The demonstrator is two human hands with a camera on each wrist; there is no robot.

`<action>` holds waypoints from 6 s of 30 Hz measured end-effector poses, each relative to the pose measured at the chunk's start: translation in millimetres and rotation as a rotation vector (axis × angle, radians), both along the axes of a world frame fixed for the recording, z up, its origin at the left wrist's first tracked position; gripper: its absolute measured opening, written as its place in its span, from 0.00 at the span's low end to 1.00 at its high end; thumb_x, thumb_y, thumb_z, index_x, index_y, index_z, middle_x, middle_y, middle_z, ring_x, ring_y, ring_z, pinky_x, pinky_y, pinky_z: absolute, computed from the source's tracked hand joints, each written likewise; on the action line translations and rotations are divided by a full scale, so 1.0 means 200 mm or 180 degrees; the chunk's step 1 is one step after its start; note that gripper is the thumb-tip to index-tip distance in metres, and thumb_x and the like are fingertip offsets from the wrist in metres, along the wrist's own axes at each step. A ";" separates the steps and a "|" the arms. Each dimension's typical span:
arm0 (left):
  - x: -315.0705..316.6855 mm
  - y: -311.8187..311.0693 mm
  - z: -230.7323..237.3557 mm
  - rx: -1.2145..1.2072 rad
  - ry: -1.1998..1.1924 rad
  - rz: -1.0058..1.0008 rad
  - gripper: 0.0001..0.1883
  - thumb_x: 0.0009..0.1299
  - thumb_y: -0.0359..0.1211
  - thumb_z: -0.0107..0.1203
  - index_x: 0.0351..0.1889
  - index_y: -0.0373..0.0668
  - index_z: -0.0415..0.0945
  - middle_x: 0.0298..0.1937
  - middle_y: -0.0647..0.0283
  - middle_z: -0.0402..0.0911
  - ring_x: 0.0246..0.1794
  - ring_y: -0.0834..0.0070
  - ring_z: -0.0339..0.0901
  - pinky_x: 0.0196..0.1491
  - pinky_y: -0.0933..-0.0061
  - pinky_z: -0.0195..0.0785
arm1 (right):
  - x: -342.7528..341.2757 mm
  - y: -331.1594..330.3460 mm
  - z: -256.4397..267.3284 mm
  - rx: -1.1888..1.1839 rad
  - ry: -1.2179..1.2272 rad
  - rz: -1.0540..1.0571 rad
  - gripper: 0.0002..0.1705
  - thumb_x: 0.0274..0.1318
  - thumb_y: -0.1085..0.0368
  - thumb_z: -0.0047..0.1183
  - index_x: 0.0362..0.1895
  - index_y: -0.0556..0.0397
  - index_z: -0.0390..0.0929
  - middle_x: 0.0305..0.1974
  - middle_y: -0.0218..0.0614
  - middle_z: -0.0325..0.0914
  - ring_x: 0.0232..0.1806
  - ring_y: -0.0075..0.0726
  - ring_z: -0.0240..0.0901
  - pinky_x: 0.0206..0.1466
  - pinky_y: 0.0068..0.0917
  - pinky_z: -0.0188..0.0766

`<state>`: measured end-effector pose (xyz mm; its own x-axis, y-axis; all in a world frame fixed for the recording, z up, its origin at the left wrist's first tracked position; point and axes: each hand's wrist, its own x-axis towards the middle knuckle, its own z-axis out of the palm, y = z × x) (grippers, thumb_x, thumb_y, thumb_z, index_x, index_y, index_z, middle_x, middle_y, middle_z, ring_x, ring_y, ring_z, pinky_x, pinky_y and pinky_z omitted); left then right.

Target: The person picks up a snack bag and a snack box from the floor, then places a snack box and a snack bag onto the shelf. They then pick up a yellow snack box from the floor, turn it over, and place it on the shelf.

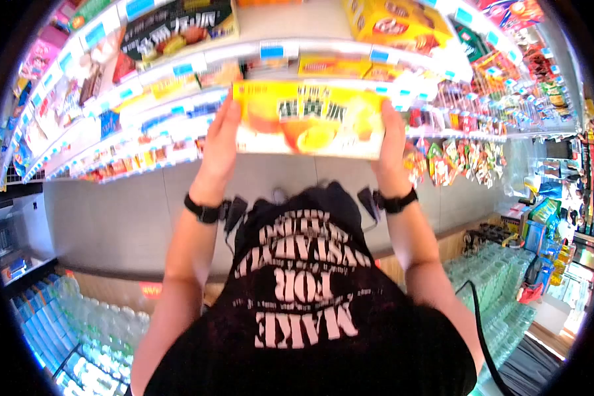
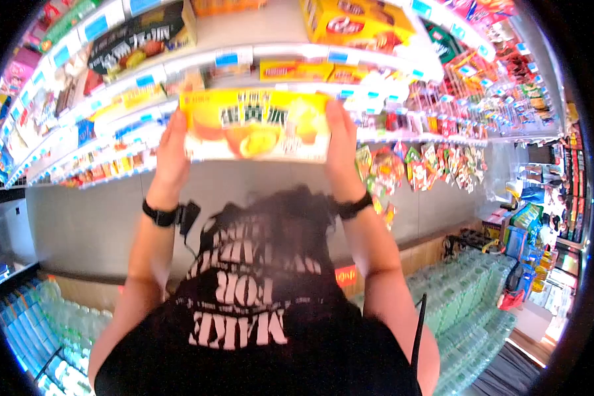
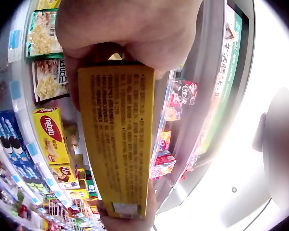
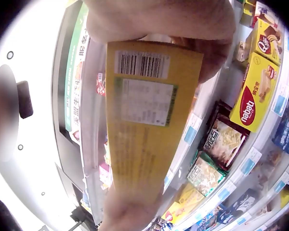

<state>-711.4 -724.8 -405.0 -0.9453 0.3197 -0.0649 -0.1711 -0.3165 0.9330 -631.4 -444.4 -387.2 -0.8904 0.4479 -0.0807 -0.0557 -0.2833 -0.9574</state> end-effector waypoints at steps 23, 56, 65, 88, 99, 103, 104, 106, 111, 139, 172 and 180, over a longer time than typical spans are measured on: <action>0.02 0.04 0.01 0.0043 -0.0058 -0.0102 0.30 0.84 0.44 0.41 0.79 0.43 0.53 0.74 0.60 0.65 0.72 0.76 0.62 0.72 0.75 0.55 | 0.01 -0.01 -0.04 -0.0225 -0.0068 -0.0109 0.25 0.73 0.51 0.48 0.56 0.62 0.77 0.48 0.36 0.81 0.48 0.25 0.77 0.53 0.21 0.72; 0.06 -0.06 0.00 0.0224 -0.0114 0.0035 0.29 0.83 0.43 0.43 0.78 0.41 0.56 0.74 0.60 0.67 0.72 0.74 0.64 0.72 0.73 0.57 | 0.00 -0.05 -0.08 -0.0090 -0.0180 0.0161 0.27 0.73 0.48 0.48 0.55 0.62 0.75 0.49 0.39 0.81 0.47 0.28 0.80 0.50 0.24 0.76; 0.03 -0.03 -0.04 0.0392 -0.0217 -0.0151 0.29 0.83 0.41 0.42 0.79 0.42 0.54 0.73 0.59 0.67 0.72 0.74 0.65 0.71 0.73 0.58 | 0.04 -0.03 -0.10 -0.0190 -0.0097 0.0034 0.25 0.73 0.50 0.48 0.55 0.62 0.76 0.48 0.37 0.81 0.47 0.26 0.79 0.50 0.23 0.74; -0.13 0.11 -0.38 0.0318 -0.0814 -0.0307 0.31 0.83 0.44 0.42 0.79 0.41 0.53 0.73 0.61 0.67 0.69 0.78 0.64 0.69 0.77 0.58 | -0.03 0.05 -0.41 -0.0326 -0.0612 -0.0159 0.32 0.74 0.48 0.42 0.65 0.65 0.69 0.58 0.48 0.77 0.58 0.39 0.77 0.62 0.34 0.72; -0.22 0.08 -0.47 0.0151 -0.0823 -0.0253 0.33 0.83 0.47 0.42 0.79 0.38 0.52 0.76 0.60 0.63 0.73 0.75 0.61 0.72 0.75 0.54 | -0.12 0.02 -0.46 -0.0280 -0.0744 -0.0227 0.28 0.76 0.51 0.41 0.62 0.64 0.73 0.54 0.43 0.79 0.54 0.34 0.77 0.59 0.29 0.72; -0.24 0.06 -0.45 0.0328 -0.0864 -0.0249 0.33 0.83 0.47 0.42 0.79 0.38 0.51 0.76 0.60 0.62 0.74 0.73 0.60 0.73 0.74 0.53 | -0.16 0.00 -0.44 -0.0209 -0.0685 -0.0121 0.29 0.76 0.50 0.40 0.63 0.64 0.71 0.57 0.45 0.78 0.58 0.37 0.77 0.62 0.32 0.71; -0.25 0.06 -0.44 0.0302 -0.0832 -0.0229 0.33 0.83 0.46 0.42 0.79 0.38 0.51 0.76 0.60 0.62 0.74 0.73 0.60 0.73 0.74 0.53 | -0.17 -0.01 -0.42 -0.0240 -0.0668 -0.0121 0.28 0.76 0.51 0.40 0.63 0.64 0.71 0.56 0.44 0.78 0.57 0.35 0.76 0.61 0.30 0.71; -0.25 0.05 -0.42 0.0258 -0.0746 -0.0177 0.32 0.83 0.45 0.42 0.79 0.38 0.52 0.76 0.60 0.62 0.74 0.74 0.60 0.73 0.74 0.53 | -0.19 -0.03 -0.38 -0.0293 -0.0615 -0.0106 0.27 0.76 0.54 0.41 0.63 0.64 0.72 0.54 0.41 0.79 0.55 0.31 0.76 0.60 0.27 0.71; -0.28 0.02 -0.27 0.0122 0.0087 -0.0296 0.31 0.83 0.38 0.43 0.80 0.40 0.50 0.77 0.59 0.59 0.74 0.74 0.59 0.74 0.74 0.50 | -0.21 0.08 -0.21 0.0734 -0.0323 0.0932 0.49 0.60 0.53 0.64 0.76 0.63 0.54 0.68 0.42 0.67 0.67 0.35 0.66 0.71 0.32 0.60; -0.62 0.02 0.34 -0.2718 0.3920 0.1440 0.27 0.62 0.19 0.58 0.60 0.50 0.80 0.58 0.62 0.80 0.58 0.58 0.76 0.61 0.62 0.71 | -0.47 0.31 0.24 0.2076 0.0531 -0.0004 0.47 0.50 0.67 0.73 0.69 0.69 0.59 0.56 0.49 0.77 0.56 0.38 0.77 0.61 0.32 0.73; -0.88 0.44 0.47 -0.4544 0.5277 0.0578 0.35 0.62 0.41 0.64 0.71 0.59 0.69 0.65 0.64 0.75 0.65 0.59 0.72 0.65 0.57 0.67 | -0.74 0.04 0.14 0.3664 0.0525 -0.1063 0.40 0.54 0.60 0.66 0.67 0.65 0.65 0.48 0.59 0.81 0.45 0.61 0.81 0.46 0.41 0.80; -0.96 0.49 0.40 -0.4671 0.5346 0.0803 0.35 0.63 0.41 0.65 0.71 0.58 0.68 0.64 0.64 0.76 0.61 0.58 0.75 0.63 0.58 0.68 | -0.77 0.11 0.03 0.3758 0.0792 -0.0807 0.42 0.54 0.64 0.62 0.69 0.68 0.60 0.57 0.64 0.74 0.53 0.62 0.78 0.51 0.44 0.79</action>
<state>-902.8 -627.3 -324.9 -0.3786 0.7172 0.5850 0.7015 0.6347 -0.3241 -785.2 -423.1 -380.5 -0.7011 0.2935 0.6499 -0.2005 0.7934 -0.5747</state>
